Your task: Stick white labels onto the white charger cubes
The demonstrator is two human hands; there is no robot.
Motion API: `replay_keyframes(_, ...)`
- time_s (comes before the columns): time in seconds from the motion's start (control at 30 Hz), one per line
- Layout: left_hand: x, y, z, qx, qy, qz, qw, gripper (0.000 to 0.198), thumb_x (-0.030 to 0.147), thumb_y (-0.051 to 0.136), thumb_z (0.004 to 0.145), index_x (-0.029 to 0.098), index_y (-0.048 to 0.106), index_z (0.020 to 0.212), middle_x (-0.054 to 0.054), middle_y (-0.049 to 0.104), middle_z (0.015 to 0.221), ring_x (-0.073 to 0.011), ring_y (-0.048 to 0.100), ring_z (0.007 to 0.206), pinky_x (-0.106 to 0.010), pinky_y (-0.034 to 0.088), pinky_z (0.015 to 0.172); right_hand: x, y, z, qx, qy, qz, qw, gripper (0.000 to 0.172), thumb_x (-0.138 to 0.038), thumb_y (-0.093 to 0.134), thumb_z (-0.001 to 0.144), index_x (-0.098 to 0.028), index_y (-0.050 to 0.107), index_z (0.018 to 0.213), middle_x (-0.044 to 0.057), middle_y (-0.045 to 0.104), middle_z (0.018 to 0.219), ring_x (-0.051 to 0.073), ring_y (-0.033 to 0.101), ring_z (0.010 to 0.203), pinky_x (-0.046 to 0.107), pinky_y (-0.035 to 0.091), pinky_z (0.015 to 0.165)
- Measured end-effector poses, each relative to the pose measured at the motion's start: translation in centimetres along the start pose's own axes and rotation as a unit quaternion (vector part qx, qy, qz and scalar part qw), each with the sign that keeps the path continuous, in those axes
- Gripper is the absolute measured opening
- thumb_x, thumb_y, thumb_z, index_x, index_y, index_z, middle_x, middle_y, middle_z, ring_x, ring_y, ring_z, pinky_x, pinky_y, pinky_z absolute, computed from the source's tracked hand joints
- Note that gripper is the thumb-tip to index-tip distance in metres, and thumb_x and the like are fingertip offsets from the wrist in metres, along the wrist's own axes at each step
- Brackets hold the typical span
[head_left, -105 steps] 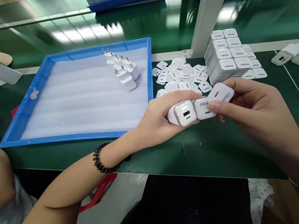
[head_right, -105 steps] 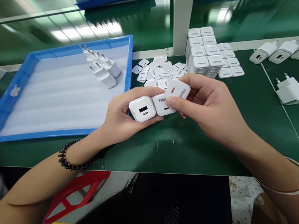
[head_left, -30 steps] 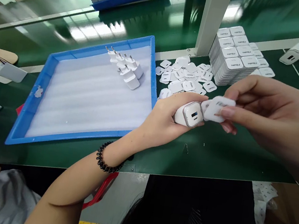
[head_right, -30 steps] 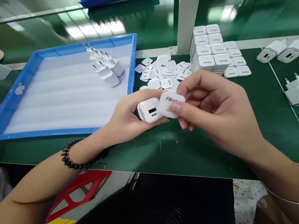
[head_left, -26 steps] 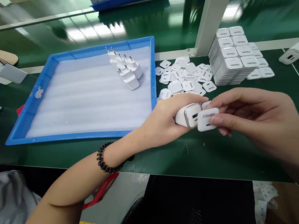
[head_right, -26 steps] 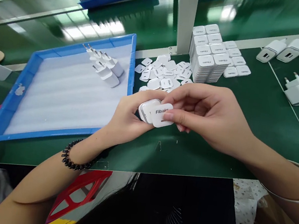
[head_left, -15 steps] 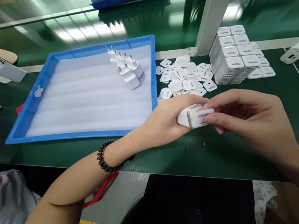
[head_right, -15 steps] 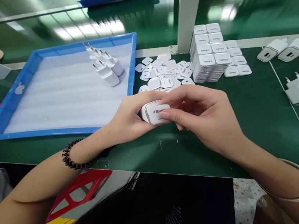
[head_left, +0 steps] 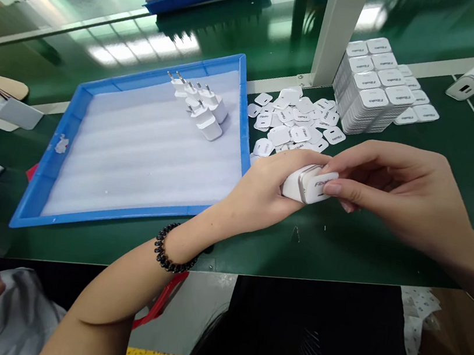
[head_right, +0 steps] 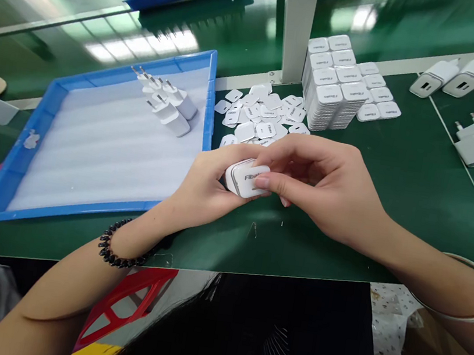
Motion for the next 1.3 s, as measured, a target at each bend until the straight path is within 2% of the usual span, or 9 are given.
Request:
replay_keyframes(0.2,0.2,0.1,0.0,-0.005,0.022,0.014,1.000,0.023,0.016,0.065,0.091,0.017,0.064,0.115,-0.004,0.076,0.111,-0.0143,0.072,0.097,-0.025,0.057,0.083,-0.9,0.2,-0.5,0.015,-0.078,-0.117,0.990,0.009,-0.018,0.078,0.084,-0.025,0.074,0.087,-0.004,0.076,0.083,0.011,0.070,0.072,0.021,0.060,0.068)
replay_keyframes(0.37,0.0,0.2,-0.1,-0.009,0.019,0.022,1.000,0.023,0.016,0.062,0.092,0.018,0.064,0.115,-0.005,0.076,0.113,-0.0157,0.073,0.098,-0.026,0.058,0.082,-1.2,0.3,-0.9,0.024,-0.138,-0.160,0.977,0.012,-0.018,0.078,0.085,-0.024,0.072,0.094,-0.001,0.077,0.088,0.013,0.070,0.073,0.024,0.062,0.070)
replay_keyframes(0.7,-0.1,0.2,-0.1,-0.011,0.010,0.016,1.000,0.023,0.017,0.062,0.093,0.018,0.064,0.116,-0.005,0.076,0.112,-0.0155,0.072,0.097,-0.026,0.058,0.082,-0.9,0.5,-0.7,0.032,-0.088,-0.115,0.989,0.017,-0.014,0.078,0.081,-0.026,0.069,0.088,-0.003,0.072,0.082,0.012,0.068,0.069,0.024,0.059,0.062)
replay_keyframes(1.13,0.0,0.3,0.0,-0.022,0.003,0.019,1.000,0.021,0.018,0.062,0.092,0.017,0.064,0.114,-0.005,0.076,0.114,-0.0159,0.072,0.101,-0.027,0.057,0.086,-0.6,0.5,-0.6,0.029,-0.085,-0.126,0.988,0.015,-0.016,0.078,0.083,-0.026,0.068,0.089,-0.006,0.073,0.085,0.010,0.067,0.071,0.023,0.060,0.065)
replay_keyframes(1.3,0.0,0.3,0.0,-0.023,-0.002,0.019,1.000,0.022,0.018,0.061,0.093,0.017,0.064,0.114,-0.005,0.076,0.113,-0.0150,0.072,0.099,-0.026,0.057,0.084,-0.8,0.4,-0.7,0.030,-0.112,-0.136,0.984,0.013,-0.018,0.078,0.084,-0.025,0.068,0.089,-0.005,0.072,0.083,0.010,0.066,0.070,0.023,0.059,0.063)
Point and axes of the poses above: each hand's wrist, its own z-axis towards the middle knuckle, its own y-axis out of the palm, x = y × z, the point moved 5 cm from there along z, towards the middle knuckle
